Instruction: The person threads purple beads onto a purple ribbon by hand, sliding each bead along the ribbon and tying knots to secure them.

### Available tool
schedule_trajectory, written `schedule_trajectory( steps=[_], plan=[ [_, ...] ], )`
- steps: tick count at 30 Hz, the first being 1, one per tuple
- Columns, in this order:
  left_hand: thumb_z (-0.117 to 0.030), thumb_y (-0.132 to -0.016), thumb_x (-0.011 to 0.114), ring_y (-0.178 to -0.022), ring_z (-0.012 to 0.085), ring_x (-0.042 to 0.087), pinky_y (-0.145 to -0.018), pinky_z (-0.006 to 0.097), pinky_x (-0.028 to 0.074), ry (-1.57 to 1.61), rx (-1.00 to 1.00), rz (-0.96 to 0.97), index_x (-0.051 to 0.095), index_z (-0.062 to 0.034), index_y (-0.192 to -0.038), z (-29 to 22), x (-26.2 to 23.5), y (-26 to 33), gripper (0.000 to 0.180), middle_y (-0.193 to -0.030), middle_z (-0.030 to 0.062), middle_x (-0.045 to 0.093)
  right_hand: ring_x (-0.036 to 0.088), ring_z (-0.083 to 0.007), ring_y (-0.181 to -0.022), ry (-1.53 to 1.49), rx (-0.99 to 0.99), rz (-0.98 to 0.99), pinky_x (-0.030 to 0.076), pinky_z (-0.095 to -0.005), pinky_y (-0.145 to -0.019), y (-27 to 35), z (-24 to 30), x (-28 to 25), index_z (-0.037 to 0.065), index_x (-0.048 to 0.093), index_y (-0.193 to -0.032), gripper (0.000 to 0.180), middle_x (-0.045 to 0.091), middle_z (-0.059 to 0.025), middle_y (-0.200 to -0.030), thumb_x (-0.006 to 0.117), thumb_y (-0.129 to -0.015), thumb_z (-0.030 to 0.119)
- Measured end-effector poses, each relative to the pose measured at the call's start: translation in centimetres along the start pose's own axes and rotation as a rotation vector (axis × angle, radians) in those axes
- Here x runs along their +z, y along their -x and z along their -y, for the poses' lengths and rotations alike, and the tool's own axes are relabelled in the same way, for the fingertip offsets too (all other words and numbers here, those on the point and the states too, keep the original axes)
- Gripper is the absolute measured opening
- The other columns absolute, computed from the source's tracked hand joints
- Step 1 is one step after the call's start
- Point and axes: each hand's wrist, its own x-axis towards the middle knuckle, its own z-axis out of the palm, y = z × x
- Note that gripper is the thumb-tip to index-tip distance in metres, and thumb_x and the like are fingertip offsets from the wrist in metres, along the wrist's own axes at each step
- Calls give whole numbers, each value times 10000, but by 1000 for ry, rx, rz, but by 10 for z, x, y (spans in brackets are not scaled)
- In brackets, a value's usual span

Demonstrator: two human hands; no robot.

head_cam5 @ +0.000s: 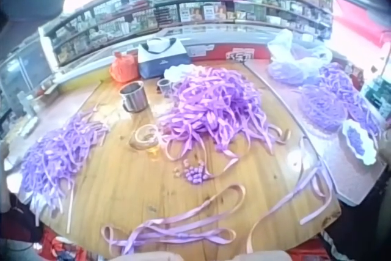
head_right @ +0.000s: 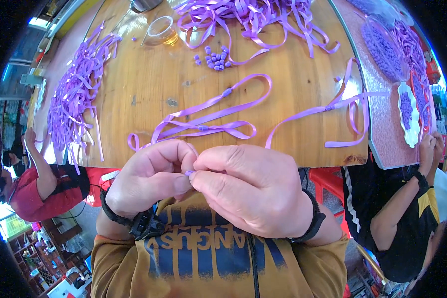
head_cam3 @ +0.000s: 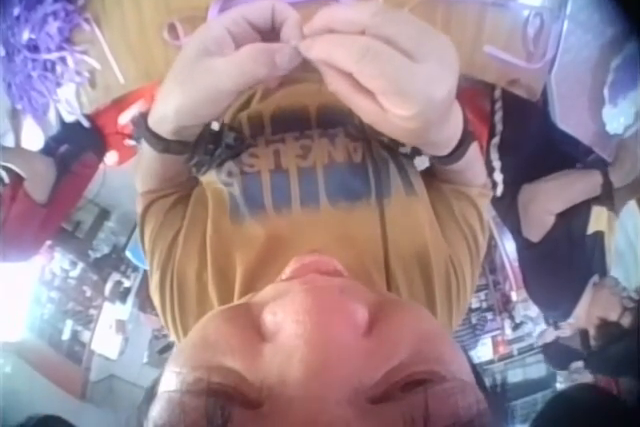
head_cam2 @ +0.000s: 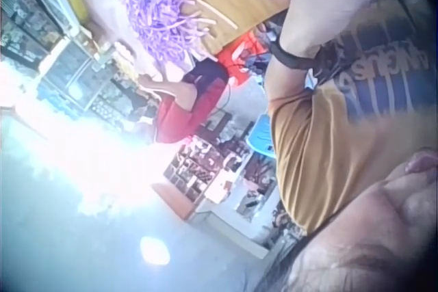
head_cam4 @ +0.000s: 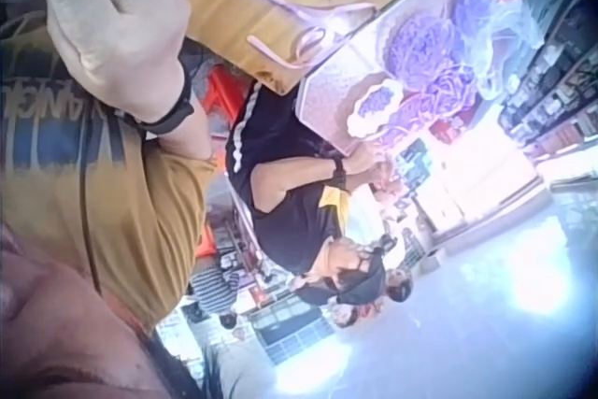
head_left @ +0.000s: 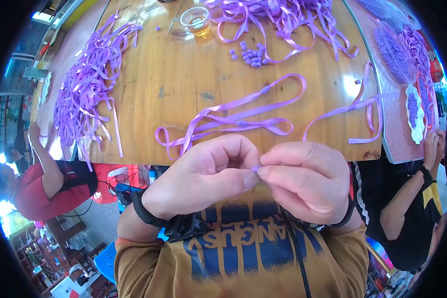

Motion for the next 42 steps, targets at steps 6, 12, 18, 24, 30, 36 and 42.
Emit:
schedule_trajectory(
  steps=[6, 12, 18, 24, 30, 36, 42],
  plan=[
    [-45, -790, 594, -710, 76, 476, -614, 204, 384, -111, 37, -116, 502, -12, -890, 2, 3, 0, 139, -827, 8, 499, 599, -194, -646, -114, 103, 39, 464, -256, -534, 1, 1, -2, 35, 615, -867, 271, 603, -93, -805, 663, -630, -88],
    [12, -733, 598, -778, 136, 500, -675, 286, 406, -863, 539, -207, 521, -1, -843, 2, 6, -2, 135, -883, 40, 517, 583, -182, -630, -111, 206, -100, 452, -251, -529, -3, 2, 6, 32, 607, -856, 276, 593, -98, -773, 660, -628, -115],
    [17, -796, 550, -788, 135, 547, -695, 245, 451, -594, 467, -261, 514, 22, -924, 9, 14, 1, 133, -849, 66, 557, 550, -151, -597, -41, 137, -131, 413, -238, -495, 0, 0, 6, 35, 604, -830, 250, 562, -77, -740, 651, -635, -114],
    [-10, -887, 465, -719, 119, 598, -649, 227, 486, -175, 164, -167, 506, 55, -988, 3, 16, -2, 127, -854, 77, 601, 504, -121, -561, -59, 174, -144, 370, -221, -467, 2, 1, 6, 44, 594, -806, 237, 546, -65, -740, 631, -638, -120],
    [-14, -875, 493, -727, 92, 598, -622, 196, 485, -279, 104, -191, 534, 41, -988, -2, 17, -2, 133, -842, 65, 614, 506, -126, -555, -58, 161, -120, 369, -224, -464, 2, 1, 5, 44, 594, -806, 244, 542, -69, -733, 635, -632, -123],
    [6, -836, 519, -717, 61, 566, -627, 186, 466, -419, 173, -267, 556, 27, -925, 2, 13, -1, 99, -818, 39, 600, 525, -158, -525, -35, 239, -62, 363, -260, -442, 5, 2, 2, 39, 604, -780, 205, 547, -61, -650, 704, -631, -60],
    [29, -788, 522, -719, 65, 549, -647, 203, 444, -608, 285, -287, 560, 16, -872, 4, 11, 1, 94, -800, 25, 569, 533, -205, -492, 34, 137, 10, 383, -297, -411, 3, 1, 1, 17, 596, -780, 183, 544, -66, -597, 708, -642, -26]
  ],
)
